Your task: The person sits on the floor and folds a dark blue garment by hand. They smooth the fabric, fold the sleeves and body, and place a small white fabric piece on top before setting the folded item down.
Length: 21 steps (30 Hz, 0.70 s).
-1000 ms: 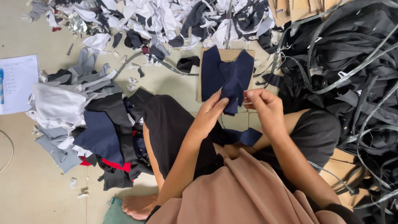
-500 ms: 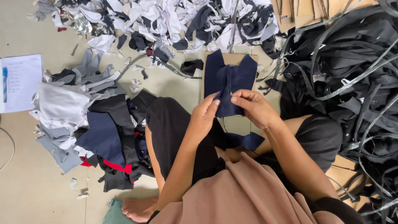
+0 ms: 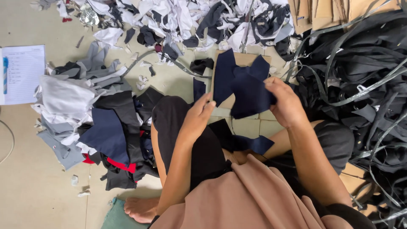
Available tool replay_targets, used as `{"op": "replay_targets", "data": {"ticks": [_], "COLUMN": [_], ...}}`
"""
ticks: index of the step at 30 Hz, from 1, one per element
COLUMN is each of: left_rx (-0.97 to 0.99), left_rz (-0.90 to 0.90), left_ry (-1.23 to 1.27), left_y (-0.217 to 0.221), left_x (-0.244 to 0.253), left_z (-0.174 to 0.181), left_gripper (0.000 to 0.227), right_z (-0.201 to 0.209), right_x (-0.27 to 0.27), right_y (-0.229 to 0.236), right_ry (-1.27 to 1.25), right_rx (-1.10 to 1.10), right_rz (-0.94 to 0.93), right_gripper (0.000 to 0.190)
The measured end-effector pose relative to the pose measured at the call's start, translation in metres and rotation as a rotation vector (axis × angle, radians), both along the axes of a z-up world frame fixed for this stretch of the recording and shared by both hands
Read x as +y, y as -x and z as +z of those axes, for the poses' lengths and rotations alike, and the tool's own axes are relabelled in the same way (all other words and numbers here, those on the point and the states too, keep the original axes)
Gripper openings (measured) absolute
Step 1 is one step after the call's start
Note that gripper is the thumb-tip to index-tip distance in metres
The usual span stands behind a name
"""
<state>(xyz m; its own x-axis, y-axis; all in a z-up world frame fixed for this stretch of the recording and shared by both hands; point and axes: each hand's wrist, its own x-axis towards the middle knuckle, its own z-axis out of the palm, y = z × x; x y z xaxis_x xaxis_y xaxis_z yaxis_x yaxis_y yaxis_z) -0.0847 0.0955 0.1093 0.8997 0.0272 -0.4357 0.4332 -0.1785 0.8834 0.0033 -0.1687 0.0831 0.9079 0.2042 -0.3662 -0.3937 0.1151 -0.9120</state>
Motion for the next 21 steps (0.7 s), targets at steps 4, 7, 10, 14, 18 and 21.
{"op": "replay_targets", "data": {"ticks": [4,7,10,14,18,21], "left_rx": [-0.066,0.001,-0.080,-0.102,-0.097,-0.026], "left_rz": [0.053,0.035,0.083,0.090,0.067,-0.264], "left_ry": [0.381,0.447,0.416,0.445,0.400,0.144], "left_y": [0.000,0.000,0.005,0.007,0.001,0.006], "left_x": [-0.029,-0.036,-0.033,-0.031,-0.030,-0.028], "left_z": [-0.035,-0.053,-0.072,-0.076,-0.051,-0.004], "left_gripper": [0.061,0.074,0.058,0.050,0.046,0.057], "right_z": [0.029,0.026,0.015,0.014,0.002,0.008], "right_x": [0.040,0.052,0.051,0.044,0.019,-0.002], "right_y": [0.031,0.039,0.038,0.032,0.017,0.010], "right_ry": [0.389,0.414,0.362,0.103,-0.343,-0.397], "right_rx": [-0.414,-0.396,-0.280,-0.028,0.161,0.173], "right_rz": [0.220,0.299,0.297,0.136,0.024,-0.010], "right_gripper": [0.005,0.009,0.010,0.008,0.016,0.019]}}
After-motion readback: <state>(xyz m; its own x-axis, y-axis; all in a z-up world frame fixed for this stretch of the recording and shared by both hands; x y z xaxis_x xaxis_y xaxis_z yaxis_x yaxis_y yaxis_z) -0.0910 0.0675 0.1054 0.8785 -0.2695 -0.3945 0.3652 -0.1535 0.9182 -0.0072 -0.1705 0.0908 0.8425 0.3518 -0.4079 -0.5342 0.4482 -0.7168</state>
